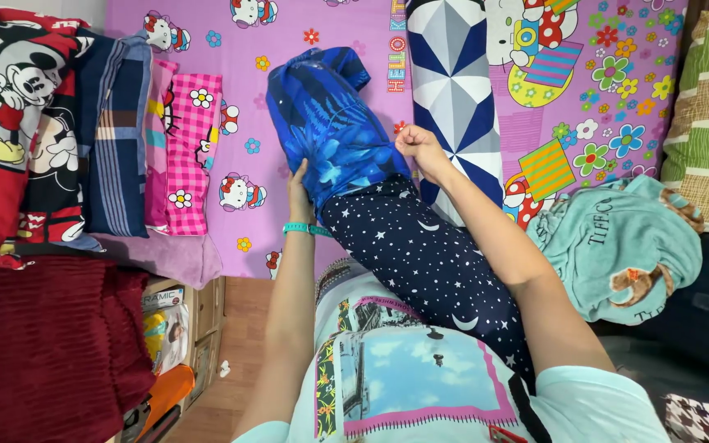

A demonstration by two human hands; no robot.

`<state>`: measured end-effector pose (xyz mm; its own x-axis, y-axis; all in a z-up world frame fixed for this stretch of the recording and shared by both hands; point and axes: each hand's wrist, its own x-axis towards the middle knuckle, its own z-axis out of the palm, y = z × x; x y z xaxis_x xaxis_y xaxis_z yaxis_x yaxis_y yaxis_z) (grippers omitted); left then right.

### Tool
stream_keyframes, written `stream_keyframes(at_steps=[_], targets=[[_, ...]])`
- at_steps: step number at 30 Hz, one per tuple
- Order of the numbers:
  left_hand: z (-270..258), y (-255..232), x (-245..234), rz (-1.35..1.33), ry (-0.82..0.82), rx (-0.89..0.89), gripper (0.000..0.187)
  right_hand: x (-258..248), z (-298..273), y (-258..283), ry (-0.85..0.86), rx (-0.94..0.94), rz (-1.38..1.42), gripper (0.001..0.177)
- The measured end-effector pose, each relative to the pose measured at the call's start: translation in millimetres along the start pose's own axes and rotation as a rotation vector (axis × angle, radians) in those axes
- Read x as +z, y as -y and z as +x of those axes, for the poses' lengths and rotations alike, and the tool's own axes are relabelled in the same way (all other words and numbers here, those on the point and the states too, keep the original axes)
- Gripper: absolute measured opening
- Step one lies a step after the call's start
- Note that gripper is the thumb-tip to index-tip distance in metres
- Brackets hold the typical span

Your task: The person inserts a dark blue pillow with a star and moon pattern into a blue patterned pillowcase on a bed. They repeatedly push the pillow into the case, adjust the opening, and smooth the fabric to fit the pillow inside.

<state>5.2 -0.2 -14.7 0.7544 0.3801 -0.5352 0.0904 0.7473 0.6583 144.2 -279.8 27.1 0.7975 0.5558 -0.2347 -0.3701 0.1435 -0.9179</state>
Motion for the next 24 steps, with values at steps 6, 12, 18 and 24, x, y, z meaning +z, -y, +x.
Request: stream_keyframes(at_steps=[6, 12, 18, 24], targets=[[-16, -12, 5, 0.637, -0.112, 0.352, 0.084, -9, -35, 24, 0.243, 0.184, -0.448, 0.02], [-76, -49, 85, 1.54, 0.528, 0.789, 0.085, -9, -11, 10, -0.035, 0.103, -0.144, 0.016], [-62, -44, 134, 1.843, 0.507, 0.947, 0.077, 24, -14, -22, 0.014, 0.001, -0.231, 0.01], [-39, -11, 109, 1.837, 0.443, 1.048, 0.033, 35, -50, -26, 0.144, 0.188, -0.51, 0.015]])
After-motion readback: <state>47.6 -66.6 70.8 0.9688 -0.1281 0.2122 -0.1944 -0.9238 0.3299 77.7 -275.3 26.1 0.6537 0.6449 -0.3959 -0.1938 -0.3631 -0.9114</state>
